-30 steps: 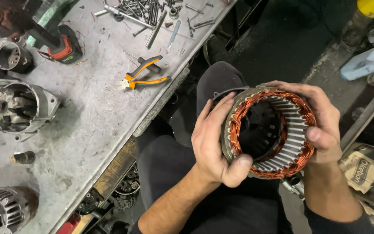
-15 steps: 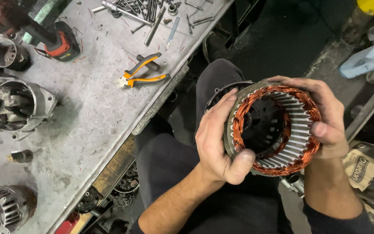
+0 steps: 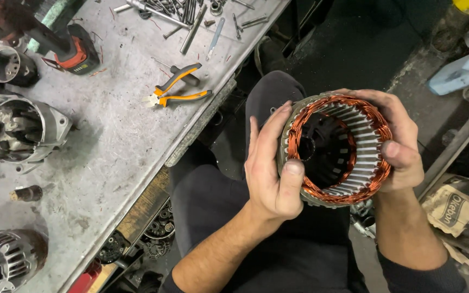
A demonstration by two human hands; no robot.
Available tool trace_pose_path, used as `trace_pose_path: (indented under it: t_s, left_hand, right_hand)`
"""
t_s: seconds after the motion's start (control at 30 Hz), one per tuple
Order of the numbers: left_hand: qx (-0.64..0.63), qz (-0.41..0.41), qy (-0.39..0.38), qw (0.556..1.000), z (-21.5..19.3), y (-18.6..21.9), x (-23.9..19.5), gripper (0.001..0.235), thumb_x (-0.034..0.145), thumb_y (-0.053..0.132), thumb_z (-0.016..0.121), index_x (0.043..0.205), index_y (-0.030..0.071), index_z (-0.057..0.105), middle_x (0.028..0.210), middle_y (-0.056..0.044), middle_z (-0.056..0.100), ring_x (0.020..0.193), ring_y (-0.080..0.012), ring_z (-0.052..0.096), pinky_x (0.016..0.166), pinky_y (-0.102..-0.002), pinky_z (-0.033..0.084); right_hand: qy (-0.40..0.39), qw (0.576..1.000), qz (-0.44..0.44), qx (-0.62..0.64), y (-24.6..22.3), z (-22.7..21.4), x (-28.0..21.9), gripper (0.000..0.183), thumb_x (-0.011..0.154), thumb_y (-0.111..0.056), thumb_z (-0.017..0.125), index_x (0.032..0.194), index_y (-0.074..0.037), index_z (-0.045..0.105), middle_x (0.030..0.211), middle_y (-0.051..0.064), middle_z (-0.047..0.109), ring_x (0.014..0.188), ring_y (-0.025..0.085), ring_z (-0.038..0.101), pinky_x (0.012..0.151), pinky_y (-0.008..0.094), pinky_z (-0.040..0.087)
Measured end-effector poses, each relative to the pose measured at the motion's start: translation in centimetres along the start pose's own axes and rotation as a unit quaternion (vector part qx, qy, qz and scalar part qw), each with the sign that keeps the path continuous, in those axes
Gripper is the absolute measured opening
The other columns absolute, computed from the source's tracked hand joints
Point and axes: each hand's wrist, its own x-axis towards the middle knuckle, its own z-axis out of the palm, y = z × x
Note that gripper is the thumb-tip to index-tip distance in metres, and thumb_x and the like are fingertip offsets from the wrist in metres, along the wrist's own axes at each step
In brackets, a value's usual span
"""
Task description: The person sits at a workbench and disassembles an alternator. They first work on the copper stator winding, pulling wires and separating components by hand, then set the winding aside and use a screwdriver to pry and unscrew parts from the alternator housing, repositioning the housing on the bench as they work.
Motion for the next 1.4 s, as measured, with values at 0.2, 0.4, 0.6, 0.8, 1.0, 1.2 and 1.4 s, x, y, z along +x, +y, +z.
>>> trace_pose_path:
  t_s: [0.2,0.4,0.6,0.8,1.0,1.2,1.4]
  left_hand:
    - [-0.006,0.000,-0.004,1.000,-0.2,-0.1,0.1,0.066,0.107,0.045,0.045,0.150,-0.005,0.046,0.149,-0.021,0.061,0.140,-0.0371,0.057,0.132,-0.060,0.016]
    - [-0.006,-0.012,-0.012,1.000,-0.6,-0.5,-0.1,0.067,0.108,0.047,0.040,0.149,-0.006,0.048,0.141,-0.019,0.067,0.140,-0.0361,0.063,0.132,-0.059,0.016]
    - [-0.002,-0.010,-0.003,1.000,-0.4,-0.7,-0.5,0.069,0.107,0.048,0.040,0.148,-0.006,0.049,0.139,-0.017,0.068,0.138,-0.0343,0.065,0.131,-0.057,0.021]
    - [-0.007,0.017,0.017,1.000,-0.1,-0.9,-1.0,0.071,0.106,0.054,0.045,0.148,-0.003,0.049,0.140,-0.017,0.067,0.132,-0.0327,0.062,0.129,-0.055,0.024]
    - [-0.011,0.026,0.037,0.999,0.2,-0.9,-1.1,0.072,0.105,0.056,0.048,0.147,-0.003,0.049,0.143,-0.018,0.063,0.133,-0.0319,0.060,0.128,-0.054,0.027]
    - [-0.049,0.051,0.057,0.996,0.5,-0.9,-0.6,0.068,0.104,0.050,0.052,0.145,-0.005,0.049,0.140,-0.021,0.062,0.126,-0.0298,0.060,0.115,-0.041,0.044]
    - [-0.045,0.022,0.042,0.998,0.3,-0.7,-0.4,0.067,0.106,0.049,0.051,0.144,-0.007,0.050,0.140,-0.022,0.061,0.124,-0.0301,0.061,0.113,-0.040,0.046]
  right_hand:
    - [0.018,0.998,-0.005,-0.067,-0.9,1.1,-0.4,0.080,0.093,-0.046,0.063,0.140,0.016,0.048,0.139,0.035,0.058,0.129,0.039,0.063,0.117,0.046,0.052]
    - [0.053,0.998,0.004,-0.037,-1.3,1.8,-1.4,0.078,0.095,-0.045,0.068,0.140,0.016,0.048,0.142,0.035,0.056,0.130,0.038,0.060,0.121,0.047,0.050]
    - [0.047,0.999,-0.003,-0.018,-0.9,1.4,-1.3,0.074,0.097,-0.042,0.065,0.142,0.015,0.047,0.145,0.036,0.054,0.134,0.039,0.058,0.123,0.047,0.048]
    - [-0.021,0.999,-0.009,0.043,-0.1,-0.2,-1.1,0.069,0.097,-0.037,0.068,0.142,0.011,0.047,0.146,0.036,0.051,0.137,0.042,0.054,0.123,0.053,0.046]
    - [-0.033,0.998,0.002,0.062,-0.4,0.2,-0.5,0.068,0.100,-0.039,0.066,0.143,0.009,0.049,0.145,0.035,0.050,0.138,0.041,0.052,0.123,0.052,0.045]
    - [-0.053,0.998,0.001,0.046,0.1,0.3,0.1,0.067,0.099,-0.041,0.065,0.141,0.009,0.050,0.145,0.036,0.054,0.136,0.041,0.055,0.120,0.051,0.047]
    - [-0.021,0.999,-0.003,0.028,0.7,0.2,-0.7,0.071,0.097,-0.041,0.066,0.142,0.011,0.048,0.147,0.037,0.052,0.134,0.039,0.054,0.121,0.048,0.044]
